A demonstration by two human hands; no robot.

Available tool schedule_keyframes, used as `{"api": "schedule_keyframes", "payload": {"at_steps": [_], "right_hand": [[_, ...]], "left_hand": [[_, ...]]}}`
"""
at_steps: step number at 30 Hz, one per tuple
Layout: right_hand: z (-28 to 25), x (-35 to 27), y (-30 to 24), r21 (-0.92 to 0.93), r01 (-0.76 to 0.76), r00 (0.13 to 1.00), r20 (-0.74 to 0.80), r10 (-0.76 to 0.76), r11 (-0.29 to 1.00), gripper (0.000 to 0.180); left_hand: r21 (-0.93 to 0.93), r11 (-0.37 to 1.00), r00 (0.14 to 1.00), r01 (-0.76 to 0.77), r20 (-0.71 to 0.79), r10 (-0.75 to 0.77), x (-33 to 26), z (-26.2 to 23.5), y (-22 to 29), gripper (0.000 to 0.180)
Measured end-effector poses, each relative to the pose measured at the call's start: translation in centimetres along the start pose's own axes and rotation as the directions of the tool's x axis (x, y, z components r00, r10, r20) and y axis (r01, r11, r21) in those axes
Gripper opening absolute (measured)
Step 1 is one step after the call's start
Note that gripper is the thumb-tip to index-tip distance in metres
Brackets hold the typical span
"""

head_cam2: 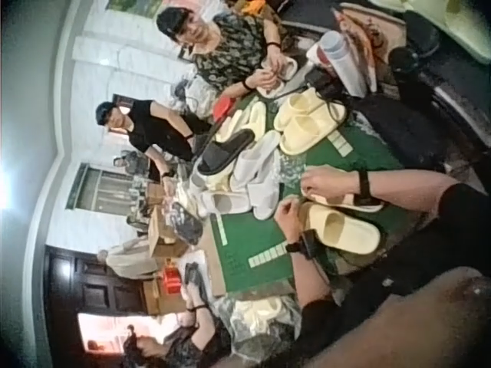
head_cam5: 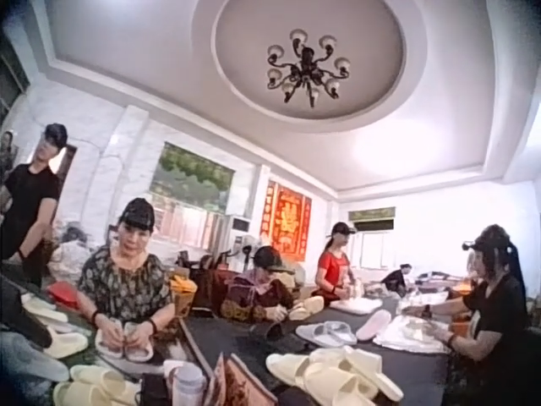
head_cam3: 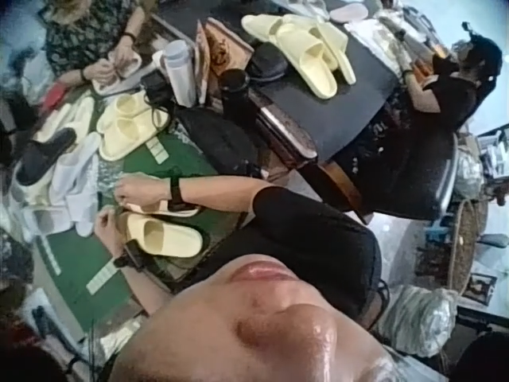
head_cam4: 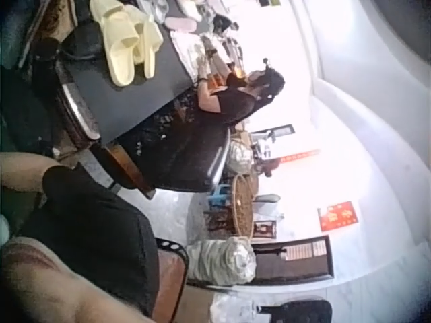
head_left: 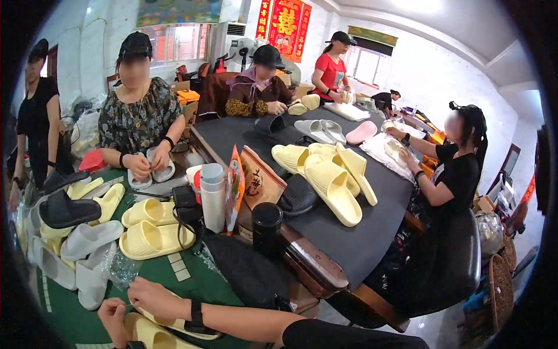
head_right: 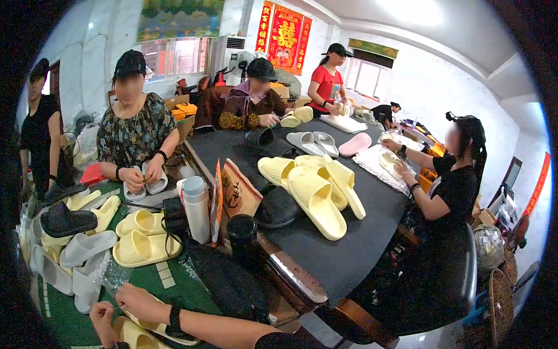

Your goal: The recorder is manually assembling and inspecting various styles of slide sandals at a production table.

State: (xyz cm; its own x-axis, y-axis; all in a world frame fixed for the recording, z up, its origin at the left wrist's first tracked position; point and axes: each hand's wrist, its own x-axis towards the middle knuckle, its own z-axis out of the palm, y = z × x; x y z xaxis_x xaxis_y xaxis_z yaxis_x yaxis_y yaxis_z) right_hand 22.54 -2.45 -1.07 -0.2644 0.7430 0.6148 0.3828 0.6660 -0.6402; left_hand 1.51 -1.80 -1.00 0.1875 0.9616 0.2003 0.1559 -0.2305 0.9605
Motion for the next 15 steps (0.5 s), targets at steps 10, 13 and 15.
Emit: {"api": "schedule_keyframes", "payload": {"at_steps": [10,13,15], "right_hand": [[0.0,0.7,-0.1,-0.022,-0.014,1.000,0.013,0.015,1.000,0.008],[-1.3,1.1,-0.5,-0.049,-0.003,1.000,0.013,0.004,0.999,0.007],[-1.4,1.4,-1.2,-0.017,0.024,1.000,0.012,-0.023,1.000,0.008]], "left_hand": [[-0.072,0.997,0.990,-0.027,-0.141,0.016,0.0,0.6,0.4,0.005],[0.056,0.998,0.994,-0.018,-0.104,0.024,0.6,1.0,1.3,0.005],[-0.158,0.987,0.997,-0.034,-0.076,0.022,0.3,0.8,1.2,0.008]]}}
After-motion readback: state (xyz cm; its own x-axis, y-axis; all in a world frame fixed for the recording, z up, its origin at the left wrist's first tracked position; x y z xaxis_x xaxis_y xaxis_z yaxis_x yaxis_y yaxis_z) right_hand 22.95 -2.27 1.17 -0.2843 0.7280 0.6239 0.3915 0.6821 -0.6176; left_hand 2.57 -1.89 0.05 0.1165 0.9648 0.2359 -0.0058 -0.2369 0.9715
